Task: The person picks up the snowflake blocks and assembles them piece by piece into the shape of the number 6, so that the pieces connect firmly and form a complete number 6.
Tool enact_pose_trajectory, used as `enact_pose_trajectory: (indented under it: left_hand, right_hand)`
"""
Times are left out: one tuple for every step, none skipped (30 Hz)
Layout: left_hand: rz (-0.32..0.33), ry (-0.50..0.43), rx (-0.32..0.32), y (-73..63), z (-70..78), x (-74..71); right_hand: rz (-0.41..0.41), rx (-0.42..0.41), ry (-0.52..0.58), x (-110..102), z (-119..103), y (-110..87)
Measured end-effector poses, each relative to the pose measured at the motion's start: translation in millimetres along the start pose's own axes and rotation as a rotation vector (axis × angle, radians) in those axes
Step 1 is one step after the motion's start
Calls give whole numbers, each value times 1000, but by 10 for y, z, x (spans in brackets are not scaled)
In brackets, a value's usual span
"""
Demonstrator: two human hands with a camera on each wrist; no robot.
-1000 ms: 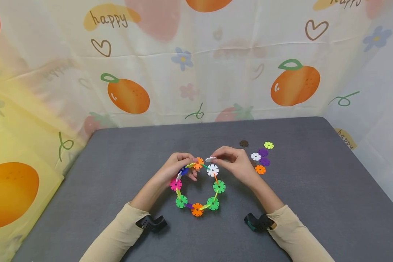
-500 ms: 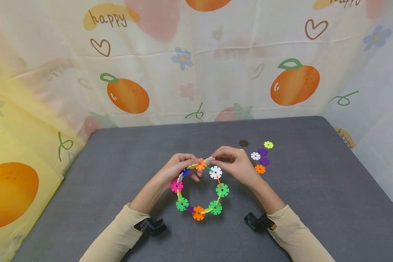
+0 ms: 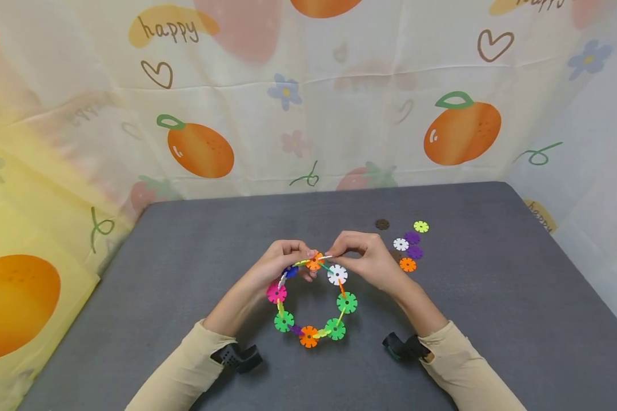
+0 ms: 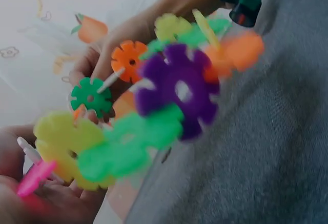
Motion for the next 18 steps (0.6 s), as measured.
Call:
enact_pose_trajectory:
  left_hand:
    - [-2, 11, -2, 9, -6, -5]
    - [-7, 19, -9, 20, -19, -17]
    - [-9, 31, -21, 30, -36, -33]
    - [-11, 44, -39, 45, -58, -56]
    - [-14, 60, -59, 60, -84, -85]
    - [-18, 75, -81, 76, -116, -118]
    - [-21, 86, -102, 88, -146, -154]
    - [-25, 93, -123, 103, -180, -191]
    - [-32, 99, -141, 115, -210, -225]
    - [-40, 96, -158, 125, -237, -258]
    - [-53, 92, -173, 131, -261, -285]
    - [-70, 84, -188, 136, -282, -308]
    - [-88, 86, -202, 137, -297, -328]
    - [-100, 99, -212, 139, -315, -353]
    - [-114, 112, -219, 137, -325, -371]
    - [-134, 112, -237, 134, -338, -388]
    - [-154, 125, -250, 133, -350, -403]
    - [-174, 132, -265, 132, -360, -418]
  right_hand:
    - [-1, 17, -7, 1, 4, 1]
    - [-5, 42, -13, -1, 12, 1]
    - [-17, 71, -13, -4, 27, 1]
    - [-33, 107, -14, -11, 44, 0]
    - [-50, 147, -9, -19, 67, -5]
    - [-61, 183, -5, -29, 94, -9]
    - [-66, 221, -3, -40, 124, -11]
    - [-63, 254, -5, -51, 156, -14]
    - [-53, 287, -7, -58, 193, -17]
    - [-35, 322, -16, -61, 229, -16]
    - [-14, 356, -31, -60, 272, -13]
    - [6, 391, -56, -54, 313, -6]
    - [20, 428, -88, -41, 353, 3]
    - [26, 464, -117, -23, 391, 14]
    - [25, 490, -146, -2, 428, 28]
    - [19, 509, -178, 21, 462, 47]
    - [12, 523, -210, 45, 491, 66]
    - [5, 529, -232, 71, 515, 91]
Point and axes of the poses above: each hand's wrist, its own y-axis towards the middle knuckle, its own x-axis out of the palm, z = x × y, the point moved 2 cm from there along y, towards the middle knuckle, and after that the axes turned 3 degrees about -z, right-handed, at the moved point
